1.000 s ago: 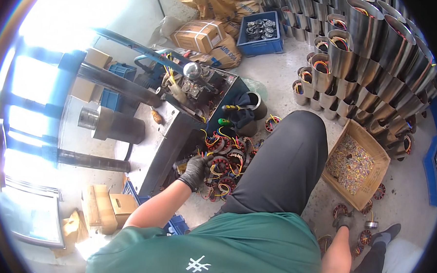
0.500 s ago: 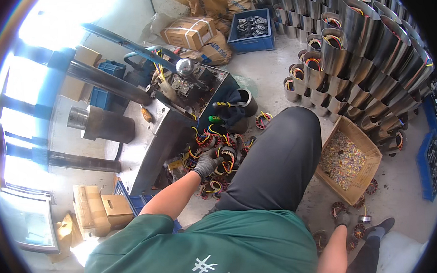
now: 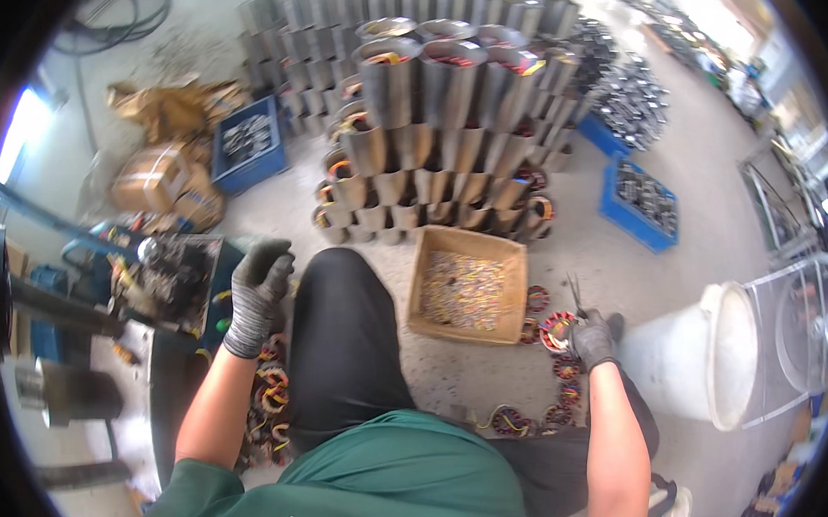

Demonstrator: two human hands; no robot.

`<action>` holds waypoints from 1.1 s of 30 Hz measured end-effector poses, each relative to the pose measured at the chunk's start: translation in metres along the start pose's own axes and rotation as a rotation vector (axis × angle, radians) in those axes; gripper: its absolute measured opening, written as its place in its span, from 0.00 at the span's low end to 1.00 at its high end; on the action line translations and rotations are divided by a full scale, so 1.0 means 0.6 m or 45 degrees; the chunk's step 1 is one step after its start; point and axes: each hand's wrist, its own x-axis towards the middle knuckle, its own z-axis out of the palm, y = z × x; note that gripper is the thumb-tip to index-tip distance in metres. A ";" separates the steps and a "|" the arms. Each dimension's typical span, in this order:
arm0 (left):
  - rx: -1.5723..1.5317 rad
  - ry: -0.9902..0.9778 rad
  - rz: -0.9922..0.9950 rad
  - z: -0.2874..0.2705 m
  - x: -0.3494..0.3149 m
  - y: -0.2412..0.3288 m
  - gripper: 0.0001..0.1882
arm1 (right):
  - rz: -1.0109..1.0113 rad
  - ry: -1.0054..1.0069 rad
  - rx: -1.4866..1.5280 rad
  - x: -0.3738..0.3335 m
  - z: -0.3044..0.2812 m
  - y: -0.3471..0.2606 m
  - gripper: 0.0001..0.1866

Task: The person is using pliers to strip insulation from wires on motor stators in a factory setting.

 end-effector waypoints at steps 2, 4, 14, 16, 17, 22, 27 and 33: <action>-0.098 -0.214 0.140 0.093 0.034 0.068 0.13 | 0.080 0.134 0.136 -0.040 -0.079 -0.069 0.17; -0.208 -0.478 0.228 0.198 0.040 0.112 0.14 | 0.103 0.075 0.478 -0.074 -0.126 -0.131 0.22; 0.012 -1.205 -0.298 0.505 -0.056 0.016 0.23 | 0.234 0.021 1.412 -0.088 -0.051 -0.203 0.25; -0.096 -1.102 -0.346 0.506 -0.057 -0.020 0.23 | 0.366 -0.260 1.799 -0.072 -0.037 -0.203 0.23; -0.087 -1.103 -0.347 0.508 -0.052 -0.032 0.23 | 0.285 -0.281 1.922 -0.065 -0.036 -0.205 0.22; -0.145 -1.141 -0.339 0.514 -0.043 -0.048 0.23 | 0.242 -0.790 2.089 -0.058 -0.074 -0.228 0.16; 0.033 -1.252 -0.135 0.507 -0.045 -0.008 0.31 | 0.249 -0.579 1.844 -0.087 -0.089 -0.247 0.21; -0.040 -1.156 -0.054 0.494 -0.048 0.019 0.27 | 0.342 -0.454 1.835 -0.074 -0.051 -0.240 0.21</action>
